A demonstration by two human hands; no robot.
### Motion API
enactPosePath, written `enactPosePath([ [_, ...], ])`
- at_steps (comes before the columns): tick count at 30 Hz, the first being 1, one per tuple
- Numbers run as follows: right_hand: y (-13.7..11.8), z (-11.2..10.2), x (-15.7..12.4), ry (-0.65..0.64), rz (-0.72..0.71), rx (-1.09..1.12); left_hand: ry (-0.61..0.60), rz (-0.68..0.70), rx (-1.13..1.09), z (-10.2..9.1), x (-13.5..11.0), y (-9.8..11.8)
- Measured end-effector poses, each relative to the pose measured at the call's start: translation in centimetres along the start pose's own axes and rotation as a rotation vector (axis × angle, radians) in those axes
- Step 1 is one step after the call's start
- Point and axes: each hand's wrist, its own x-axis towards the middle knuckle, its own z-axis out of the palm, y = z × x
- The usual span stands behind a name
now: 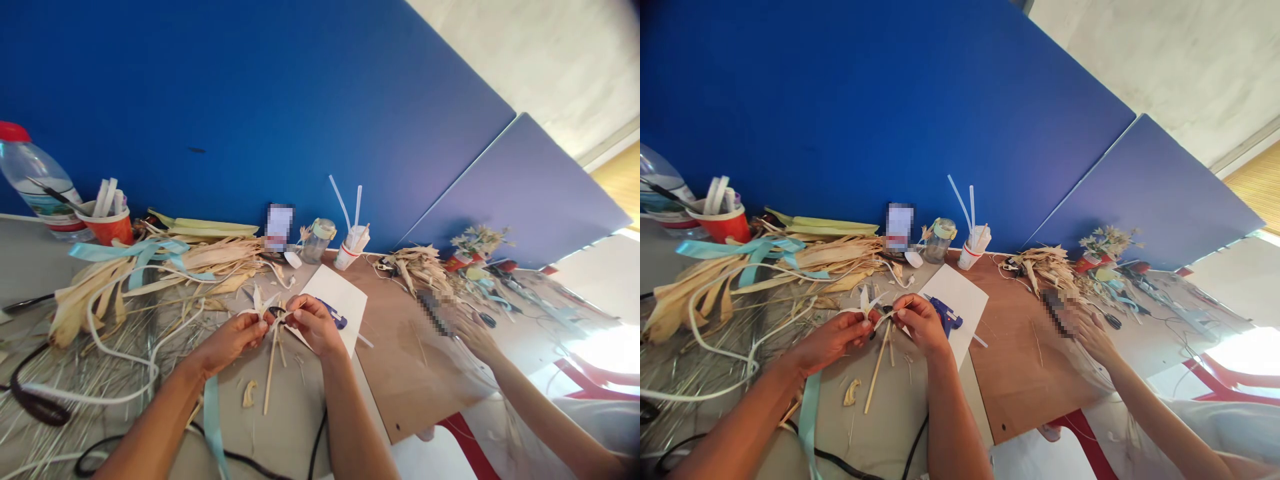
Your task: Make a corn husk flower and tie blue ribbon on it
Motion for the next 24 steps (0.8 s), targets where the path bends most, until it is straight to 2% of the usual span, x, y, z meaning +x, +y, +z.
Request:
enactPosePath([
  [5,0.6,0.0,0.7,0.163,-0.085,-0.105,0.157,0.114,0.139,0.0,0.6,0.0],
  [8,1.0,0.0,1.0,0.3,-0.075,-0.186,0.286,0.176,0.253,0.3,1.0,0.2],
  [11,1.1,0.0,1.1,0.389,-0.069,-0.203,0.364,0.182,0.322,0.5,1.1,0.4],
  [14,1.0,0.1,1.0,0.392,-0.078,-0.199,0.36,0.154,0.36,0.6,1.1,0.6],
  [19,0.9,0.5,0.8,0.345,-0.103,-0.25,0.269,0.107,0.341,0.7,1.0,0.6],
  [24,1.1,0.8,0.7,0.328,-0.125,-0.291,0.293,0.095,0.307,0.9,1.2,0.5],
])
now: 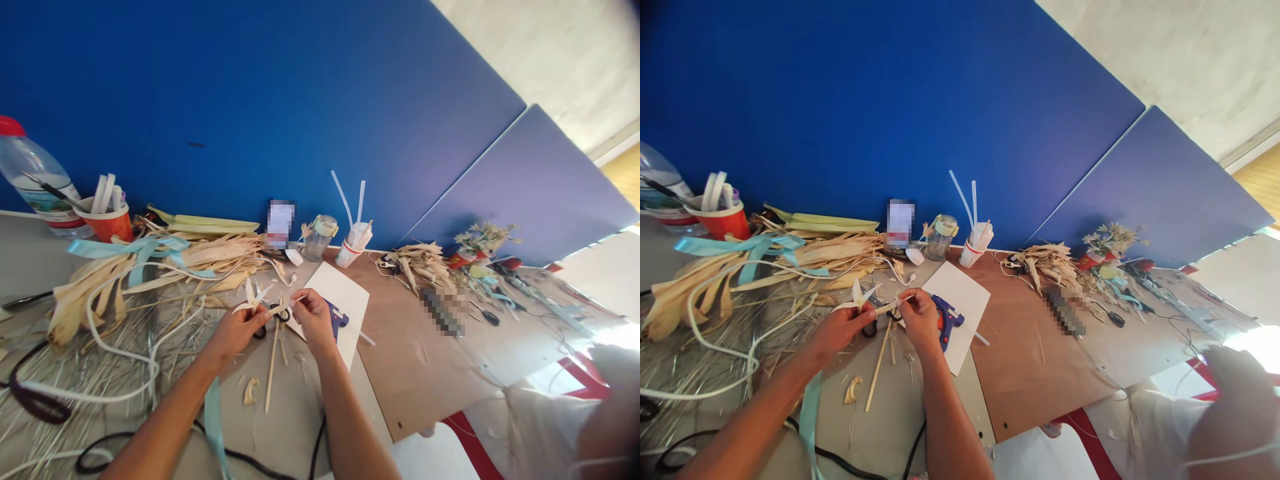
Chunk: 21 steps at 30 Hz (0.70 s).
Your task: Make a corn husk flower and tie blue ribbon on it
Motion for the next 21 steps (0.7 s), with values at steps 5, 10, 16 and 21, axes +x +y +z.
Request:
enactPosePath([
  [5,0.1,0.2,-0.1,-0.05,0.016,0.096,0.009,-0.013,-0.064,0.2,-0.1,0.3],
  [10,-0.3,0.3,-0.1,-0.112,0.097,0.322,0.0,-0.036,-0.187,0.1,-0.2,0.1],
  [16,-0.1,0.4,-0.2,-0.22,0.392,0.574,-0.101,-0.029,-0.55,-0.4,-0.3,-1.0],
  [21,0.3,0.3,0.1,-0.197,0.459,0.556,-0.002,-0.026,-0.621,-0.9,0.1,-1.2],
])
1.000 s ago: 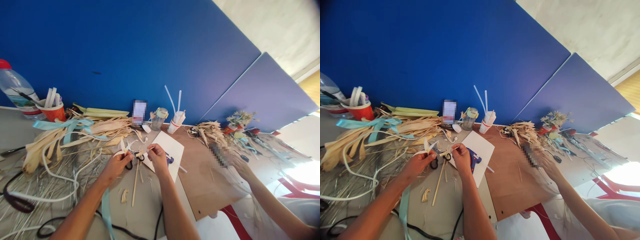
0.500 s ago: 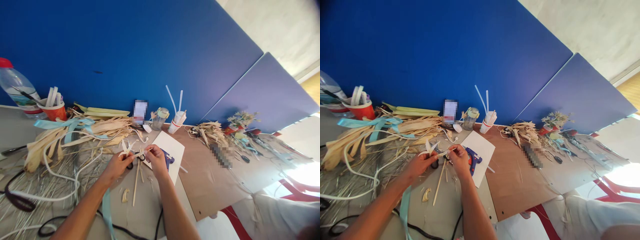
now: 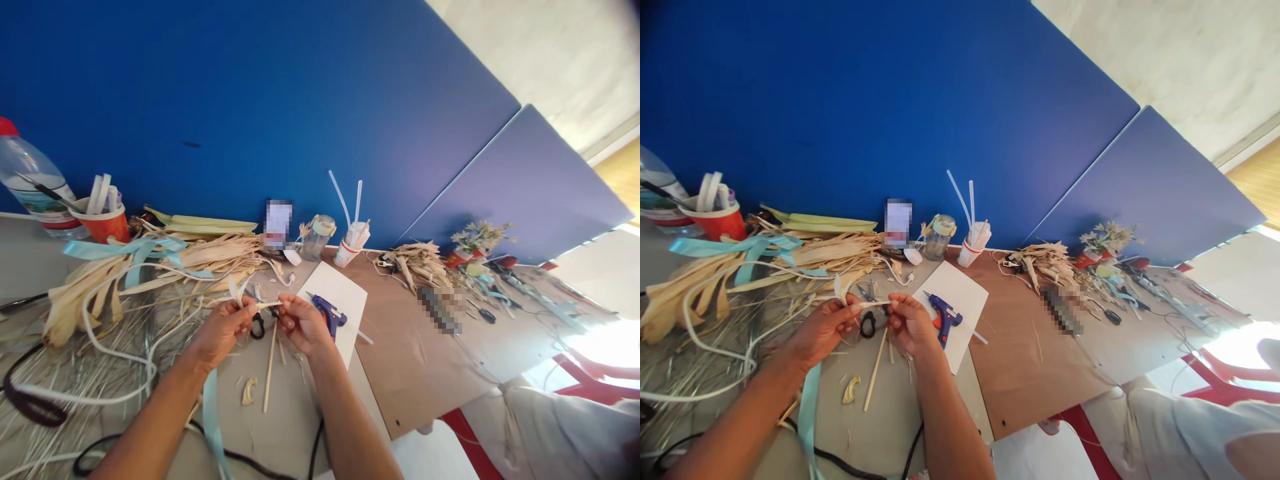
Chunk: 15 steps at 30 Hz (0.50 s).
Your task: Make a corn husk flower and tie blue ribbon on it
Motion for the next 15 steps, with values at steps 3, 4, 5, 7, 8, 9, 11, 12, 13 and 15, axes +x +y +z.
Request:
enactPosePath([
  [3,-0.4,-0.6,0.3,0.179,-0.205,-0.112,0.194,0.032,0.007,-0.6,0.6,-0.1],
  [4,-0.6,-0.9,0.4,0.24,-0.274,-0.187,0.247,0.044,0.011,-0.8,0.8,-0.2],
  [5,-0.7,-1.0,0.4,0.297,-0.331,-0.291,0.272,0.055,0.019,-1.0,1.0,-0.3],
  [7,-0.6,-1.1,0.4,0.384,-0.422,-0.575,0.304,0.073,0.037,-1.3,1.3,-0.6],
  [8,-0.4,-1.0,0.4,0.405,-0.462,-0.74,0.316,0.084,0.054,-1.5,1.4,-0.7],
  [9,-0.2,-0.8,0.3,0.41,-0.497,-0.904,0.332,0.098,0.081,-1.5,1.5,-0.8],
  [11,0.4,-0.1,0.1,0.376,-0.541,-1.181,0.353,0.135,0.17,-1.6,1.5,-1.0],
  [12,0.8,0.4,-0.1,0.347,-0.545,-1.29,0.352,0.153,0.227,-1.6,1.5,-1.1],
  [13,1.0,0.9,-0.2,0.32,-0.538,-1.381,0.339,0.167,0.28,-1.6,1.5,-1.1],
  [15,1.4,1.7,-0.4,0.288,-0.527,-1.526,0.313,0.174,0.341,-1.5,1.4,-1.1],
])
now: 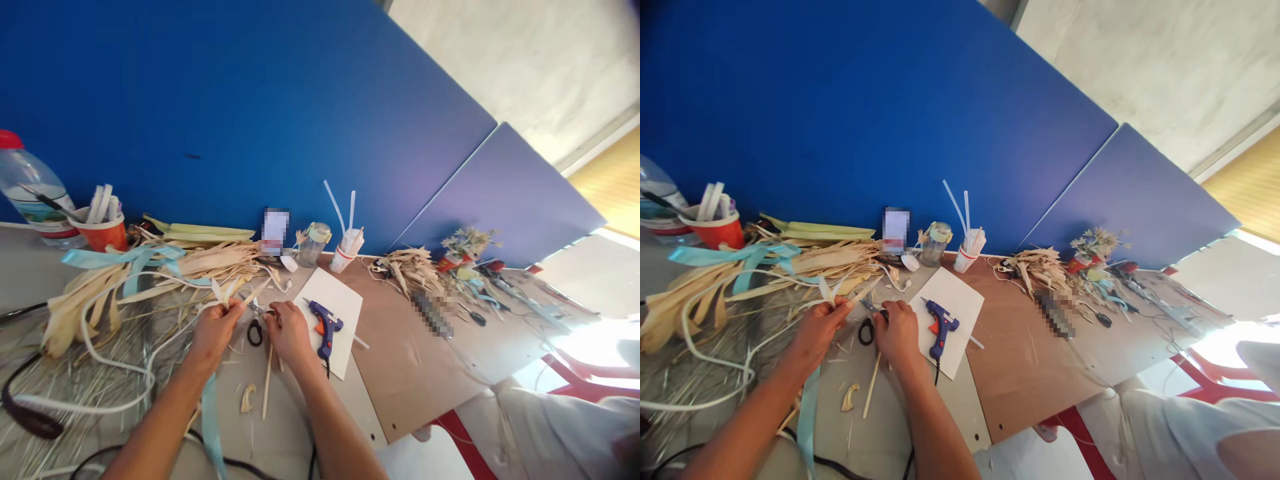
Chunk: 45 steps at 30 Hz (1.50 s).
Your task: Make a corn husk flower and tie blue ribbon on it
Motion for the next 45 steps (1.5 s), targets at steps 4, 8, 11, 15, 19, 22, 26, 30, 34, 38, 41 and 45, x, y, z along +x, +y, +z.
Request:
enactPosePath([
  [4,-1.1,-0.4,0.1,-0.055,0.002,-0.135,-0.007,-0.013,-0.01,0.1,-0.1,0.3],
  [8,-1.4,-1.2,0.2,-0.171,0.048,-0.198,-0.003,0.0,-0.058,0.0,0.1,0.2],
  [11,-1.6,-1.5,0.0,-0.169,0.061,-0.263,0.008,0.016,-0.068,-0.1,0.3,-0.1],
  [15,-2.1,-0.7,-0.3,-0.176,0.035,-0.332,0.042,0.031,-0.081,-0.3,0.5,-0.3],
  [19,-2.7,0.5,0.0,-0.212,-0.001,-0.368,0.054,0.046,-0.068,-0.5,0.5,-0.2],
  [22,-2.5,0.4,0.5,-0.161,0.027,-0.329,0.079,0.031,-0.072,-0.6,0.5,0.0],
  [26,-1.4,-1.3,-0.3,-0.15,0.098,-0.314,0.087,0.024,-0.085,-0.4,0.3,0.3],
  [30,-1.2,-1.6,-2.7,-0.265,0.147,-0.398,0.092,0.043,-0.028,-0.2,0.2,0.2],
  [34,-1.6,-0.5,-3.8,-0.323,0.201,-0.493,0.09,0.071,0.052,-0.3,0.3,-0.4],
  [38,-1.3,-1.3,-3.8,-0.354,0.26,-0.506,0.08,0.07,0.078,-0.4,0.3,-0.2],
  [41,-0.4,-3.3,-4.9,-0.35,0.266,-0.404,0.081,0.045,0.08,-0.3,-0.1,0.5],
  [45,1.3,-6.1,-7.3,-0.361,0.317,-0.16,0.059,0.051,0.052,-0.1,-0.5,1.0],
])
